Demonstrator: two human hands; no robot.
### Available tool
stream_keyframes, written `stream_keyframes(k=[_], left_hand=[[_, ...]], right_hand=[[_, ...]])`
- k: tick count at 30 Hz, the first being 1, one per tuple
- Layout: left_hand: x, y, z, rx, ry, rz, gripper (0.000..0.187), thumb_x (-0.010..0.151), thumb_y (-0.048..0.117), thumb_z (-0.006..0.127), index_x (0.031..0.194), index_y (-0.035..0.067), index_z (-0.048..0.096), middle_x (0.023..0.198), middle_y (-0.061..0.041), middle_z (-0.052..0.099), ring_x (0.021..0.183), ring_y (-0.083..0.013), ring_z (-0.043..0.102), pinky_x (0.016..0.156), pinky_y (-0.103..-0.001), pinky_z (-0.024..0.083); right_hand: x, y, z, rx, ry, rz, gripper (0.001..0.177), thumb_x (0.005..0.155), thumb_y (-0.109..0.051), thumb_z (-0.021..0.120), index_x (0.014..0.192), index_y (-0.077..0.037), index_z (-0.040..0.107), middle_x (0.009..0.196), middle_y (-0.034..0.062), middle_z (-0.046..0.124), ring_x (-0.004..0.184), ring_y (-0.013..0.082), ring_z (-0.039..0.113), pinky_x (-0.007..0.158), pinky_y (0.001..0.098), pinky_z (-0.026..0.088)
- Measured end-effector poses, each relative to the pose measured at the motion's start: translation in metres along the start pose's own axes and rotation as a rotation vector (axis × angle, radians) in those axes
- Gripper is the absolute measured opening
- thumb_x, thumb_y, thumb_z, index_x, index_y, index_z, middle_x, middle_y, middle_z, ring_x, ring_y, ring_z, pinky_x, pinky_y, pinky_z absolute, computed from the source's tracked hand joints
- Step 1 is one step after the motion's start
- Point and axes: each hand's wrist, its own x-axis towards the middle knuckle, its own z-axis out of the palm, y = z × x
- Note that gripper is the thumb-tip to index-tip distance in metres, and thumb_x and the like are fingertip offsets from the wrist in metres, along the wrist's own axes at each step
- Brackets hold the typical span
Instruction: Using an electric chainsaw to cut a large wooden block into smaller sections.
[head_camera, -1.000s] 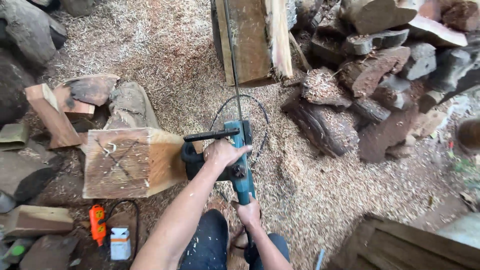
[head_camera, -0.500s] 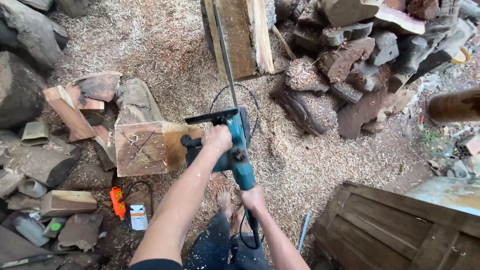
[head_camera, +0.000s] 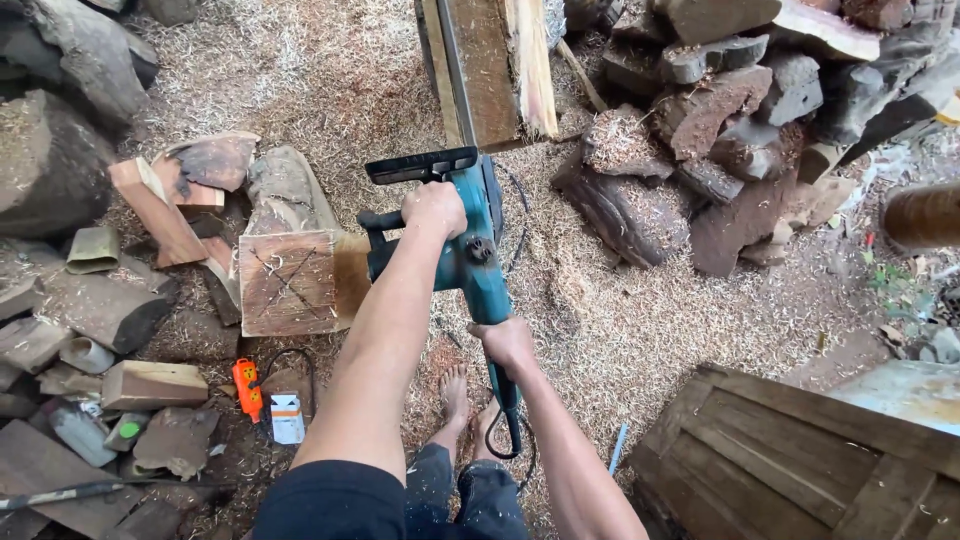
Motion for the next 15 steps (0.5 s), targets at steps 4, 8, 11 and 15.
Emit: stream_keyframes(k=[4,8,11,15], left_hand=[[0.011,-0.004,0.012,0.029,-0.032,-0.013,0.043,0.083,0.019,0.055,0.12,0.007,0.074,0.12,-0.013,0.076,0.12,-0.0331,0.069,0.1,-0.052,0.053],[0.007,-0.005,0.012,0.041,-0.048,-0.007,0.044,0.082,0.02,0.056,0.12,0.007,0.075,0.12,-0.013,0.076,0.12,-0.0335,0.068,0.101,-0.049,0.053],[0.007,-0.006,0.015,0.059,-0.067,-0.01,0.045,0.082,0.021,0.055,0.121,0.007,0.074,0.121,-0.012,0.075,0.121,-0.0326,0.068,0.101,-0.049,0.053],[0.004,-0.008,0.018,0.044,-0.073,-0.023,0.045,0.082,0.02,0.056,0.121,0.007,0.074,0.122,-0.013,0.075,0.121,-0.0326,0.068,0.102,-0.049,0.053]], right_hand=[[0.009,0.008,0.009,0.036,-0.022,0.023,0.044,0.065,-0.031,0.085,0.099,-0.006,0.077,0.087,0.018,0.075,0.097,0.0342,0.075,0.082,0.0419,0.056],[0.001,0.013,0.011,0.004,-0.012,0.001,0.048,0.065,-0.032,0.084,0.102,-0.003,0.076,0.091,0.0204,0.075,0.102,0.0387,0.073,0.083,0.0455,0.056],[0.0,0.017,0.014,0.037,-0.011,0.019,0.048,0.064,-0.031,0.085,0.102,-0.002,0.076,0.091,0.0215,0.075,0.102,0.0369,0.074,0.084,0.0452,0.055],[0.009,0.028,0.022,0.017,-0.027,0.022,0.045,0.063,-0.029,0.084,0.1,-0.003,0.076,0.085,0.0181,0.074,0.09,0.0329,0.076,0.078,0.0417,0.056]])
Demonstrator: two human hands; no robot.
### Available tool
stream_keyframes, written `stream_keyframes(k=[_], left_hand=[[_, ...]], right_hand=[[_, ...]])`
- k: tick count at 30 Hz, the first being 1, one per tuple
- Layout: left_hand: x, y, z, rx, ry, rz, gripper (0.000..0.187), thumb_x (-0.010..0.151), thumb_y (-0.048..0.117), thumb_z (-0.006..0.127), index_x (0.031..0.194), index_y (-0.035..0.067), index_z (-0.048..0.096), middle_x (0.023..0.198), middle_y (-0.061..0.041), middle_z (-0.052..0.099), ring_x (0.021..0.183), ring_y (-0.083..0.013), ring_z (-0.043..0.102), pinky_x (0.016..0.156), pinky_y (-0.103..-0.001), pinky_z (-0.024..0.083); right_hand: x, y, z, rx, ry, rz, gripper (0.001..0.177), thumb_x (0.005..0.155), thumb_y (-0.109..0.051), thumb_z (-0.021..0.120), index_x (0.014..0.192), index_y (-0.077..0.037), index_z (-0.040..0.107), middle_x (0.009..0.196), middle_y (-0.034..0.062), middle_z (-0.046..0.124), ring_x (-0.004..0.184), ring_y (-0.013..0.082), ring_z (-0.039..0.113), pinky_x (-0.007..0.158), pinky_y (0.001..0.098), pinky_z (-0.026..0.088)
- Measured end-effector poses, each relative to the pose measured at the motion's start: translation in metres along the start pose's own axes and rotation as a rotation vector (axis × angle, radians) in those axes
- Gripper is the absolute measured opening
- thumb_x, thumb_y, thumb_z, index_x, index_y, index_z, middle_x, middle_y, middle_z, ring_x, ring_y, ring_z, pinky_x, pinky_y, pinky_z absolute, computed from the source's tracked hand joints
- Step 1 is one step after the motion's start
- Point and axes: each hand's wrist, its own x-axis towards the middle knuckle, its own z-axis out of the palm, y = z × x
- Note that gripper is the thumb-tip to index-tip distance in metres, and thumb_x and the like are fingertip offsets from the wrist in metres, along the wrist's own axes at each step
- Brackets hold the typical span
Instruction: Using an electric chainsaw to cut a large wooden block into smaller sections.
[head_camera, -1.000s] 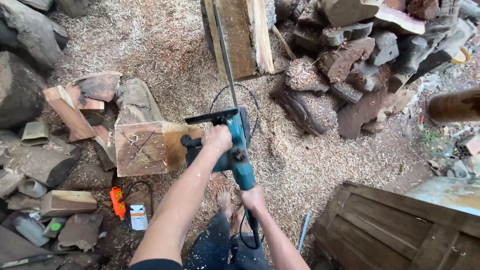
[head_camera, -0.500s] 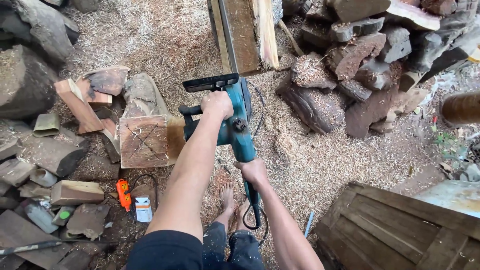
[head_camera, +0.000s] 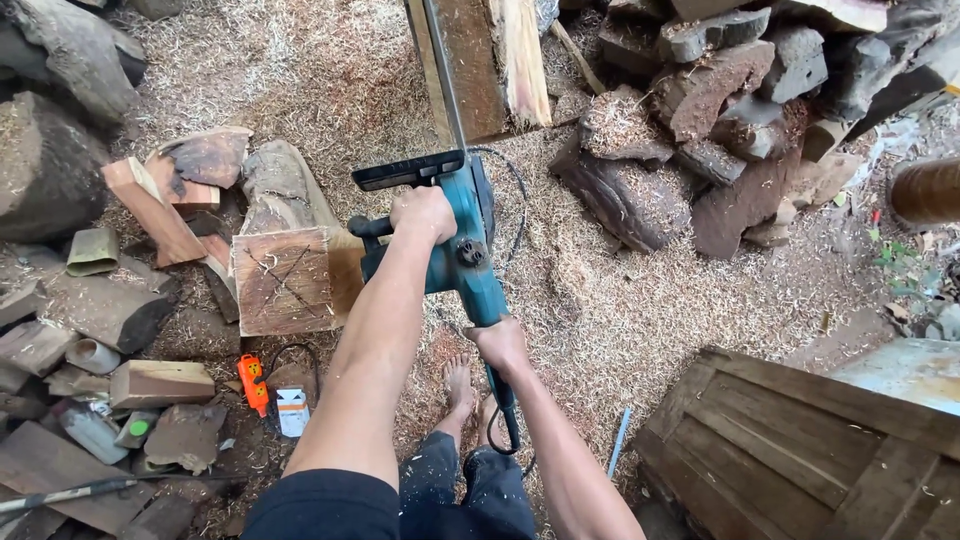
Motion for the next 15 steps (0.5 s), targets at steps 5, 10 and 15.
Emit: stream_keyframes(k=[5,10,15], left_hand=[[0.001,-0.002,0.002,-0.028,-0.011,-0.008,0.046,0.082,0.02,0.056,0.123,0.006,0.073,0.122,-0.014,0.075,0.122,-0.0331,0.067,0.102,-0.049,0.052],[0.008,-0.004,0.013,-0.032,0.003,-0.001,0.044,0.083,0.02,0.056,0.12,0.007,0.074,0.12,-0.014,0.076,0.12,-0.0338,0.068,0.101,-0.05,0.053],[0.002,-0.001,0.012,-0.02,-0.005,-0.006,0.045,0.084,0.021,0.054,0.122,0.007,0.074,0.122,-0.013,0.075,0.122,-0.0336,0.067,0.101,-0.049,0.053]], right_hand=[[0.001,0.002,0.003,0.004,-0.001,0.005,0.045,0.063,-0.026,0.084,0.098,0.0,0.075,0.083,0.019,0.072,0.085,0.0326,0.075,0.075,0.0406,0.055],[-0.002,0.002,0.001,-0.017,0.023,0.006,0.041,0.063,-0.026,0.082,0.095,0.0,0.075,0.077,0.0165,0.071,0.08,0.0313,0.076,0.071,0.04,0.054],[0.002,0.007,0.004,0.018,0.019,0.012,0.037,0.061,-0.024,0.082,0.089,-0.001,0.074,0.068,0.015,0.067,0.068,0.027,0.073,0.065,0.037,0.053]])
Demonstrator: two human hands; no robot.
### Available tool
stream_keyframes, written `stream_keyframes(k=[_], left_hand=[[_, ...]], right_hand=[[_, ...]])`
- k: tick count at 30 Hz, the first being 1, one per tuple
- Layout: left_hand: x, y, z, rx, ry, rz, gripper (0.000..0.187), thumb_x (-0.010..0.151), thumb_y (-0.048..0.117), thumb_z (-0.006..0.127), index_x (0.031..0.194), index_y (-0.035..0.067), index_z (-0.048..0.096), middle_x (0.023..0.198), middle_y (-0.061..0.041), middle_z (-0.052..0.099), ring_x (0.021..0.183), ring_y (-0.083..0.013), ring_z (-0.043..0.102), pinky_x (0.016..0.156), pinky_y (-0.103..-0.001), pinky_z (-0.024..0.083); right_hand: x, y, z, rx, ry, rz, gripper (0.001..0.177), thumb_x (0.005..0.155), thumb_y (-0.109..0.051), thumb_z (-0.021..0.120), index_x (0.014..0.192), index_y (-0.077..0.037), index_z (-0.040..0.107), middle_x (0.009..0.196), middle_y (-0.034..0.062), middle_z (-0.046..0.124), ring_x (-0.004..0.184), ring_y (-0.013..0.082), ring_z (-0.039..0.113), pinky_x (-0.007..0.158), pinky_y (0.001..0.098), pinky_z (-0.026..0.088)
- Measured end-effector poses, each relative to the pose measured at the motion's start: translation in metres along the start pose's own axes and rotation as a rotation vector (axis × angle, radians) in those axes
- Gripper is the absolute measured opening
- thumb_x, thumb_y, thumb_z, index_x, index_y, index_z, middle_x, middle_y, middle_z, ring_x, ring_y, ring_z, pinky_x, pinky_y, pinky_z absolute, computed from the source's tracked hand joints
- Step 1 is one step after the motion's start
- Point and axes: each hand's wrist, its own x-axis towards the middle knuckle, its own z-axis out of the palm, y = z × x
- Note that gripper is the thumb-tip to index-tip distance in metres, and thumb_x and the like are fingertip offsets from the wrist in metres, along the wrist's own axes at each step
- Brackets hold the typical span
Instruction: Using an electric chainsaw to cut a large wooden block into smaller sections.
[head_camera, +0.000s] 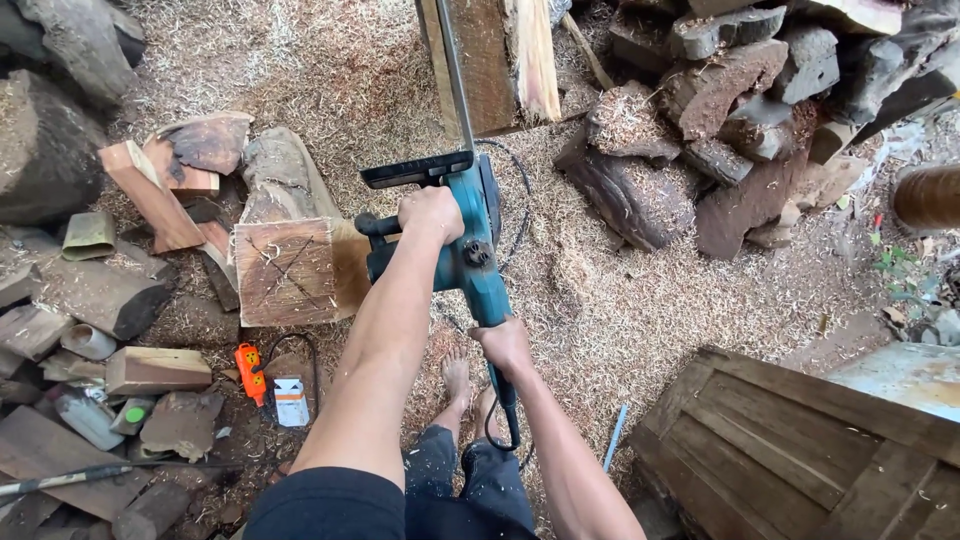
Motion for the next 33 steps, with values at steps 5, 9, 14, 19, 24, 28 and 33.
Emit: stream_keyframes(k=[5,9,14,19,24,28,33], left_hand=[[-0.003,0.0,0.006,-0.014,-0.005,0.018,0.045,0.084,0.019,0.054,0.121,0.006,0.074,0.123,-0.014,0.075,0.123,-0.0348,0.067,0.102,-0.049,0.052],[-0.009,0.003,0.007,-0.005,-0.01,-0.002,0.044,0.084,0.018,0.053,0.121,0.007,0.074,0.123,-0.013,0.075,0.122,-0.0337,0.067,0.101,-0.049,0.053],[-0.02,0.005,0.009,-0.02,-0.016,0.006,0.043,0.086,0.018,0.052,0.121,0.006,0.074,0.123,-0.013,0.075,0.122,-0.0338,0.067,0.101,-0.049,0.053],[-0.028,0.006,0.019,-0.034,-0.029,0.011,0.043,0.086,0.018,0.052,0.121,0.007,0.074,0.122,-0.014,0.075,0.121,-0.0341,0.068,0.1,-0.051,0.054],[-0.031,0.005,0.035,-0.025,-0.045,0.012,0.043,0.087,0.018,0.051,0.121,0.007,0.074,0.122,-0.013,0.075,0.12,-0.034,0.068,0.099,-0.051,0.054],[-0.038,0.004,0.045,-0.033,-0.053,0.025,0.041,0.087,0.017,0.051,0.119,0.007,0.075,0.12,-0.014,0.076,0.119,-0.035,0.069,0.099,-0.051,0.055],[-0.042,0.004,0.062,-0.027,-0.091,0.029,0.04,0.087,0.018,0.053,0.118,0.008,0.076,0.118,-0.013,0.077,0.117,-0.0343,0.07,0.097,-0.052,0.055]], right_hand=[[0.0,0.005,-0.003,0.034,0.008,-0.003,0.032,0.06,-0.022,0.082,0.083,-0.002,0.072,0.061,0.0125,0.063,0.058,0.0234,0.069,0.058,0.0344,0.05],[-0.004,0.005,-0.006,-0.028,-0.013,0.006,0.039,0.061,-0.027,0.084,0.09,-0.002,0.074,0.075,0.0172,0.069,0.079,0.0311,0.073,0.07,0.0389,0.053],[-0.004,0.018,-0.004,-0.024,-0.002,-0.01,0.036,0.06,-0.026,0.084,0.087,-0.003,0.074,0.073,0.0154,0.067,0.078,0.0291,0.072,0.068,0.0372,0.051],[0.0,0.039,-0.002,-0.021,-0.025,0.013,0.036,0.061,-0.025,0.083,0.09,-0.005,0.075,0.074,0.0133,0.068,0.078,0.027,0.073,0.069,0.0359,0.052],[-0.005,0.054,-0.001,-0.013,-0.037,0.028,0.036,0.062,-0.025,0.082,0.091,-0.005,0.074,0.073,0.0131,0.067,0.075,0.0247,0.072,0.067,0.0348,0.052],[-0.013,0.06,-0.003,-0.033,-0.049,0.065,0.04,0.062,-0.022,0.082,0.097,-0.005,0.076,0.08,0.0159,0.071,0.083,0.0277,0.074,0.072,0.038,0.053],[-0.028,0.067,-0.007,-0.055,-0.036,0.08,0.033,0.063,-0.024,0.08,0.089,-0.005,0.074,0.07,0.0121,0.068,0.071,0.0252,0.073,0.066,0.0349,0.052]])
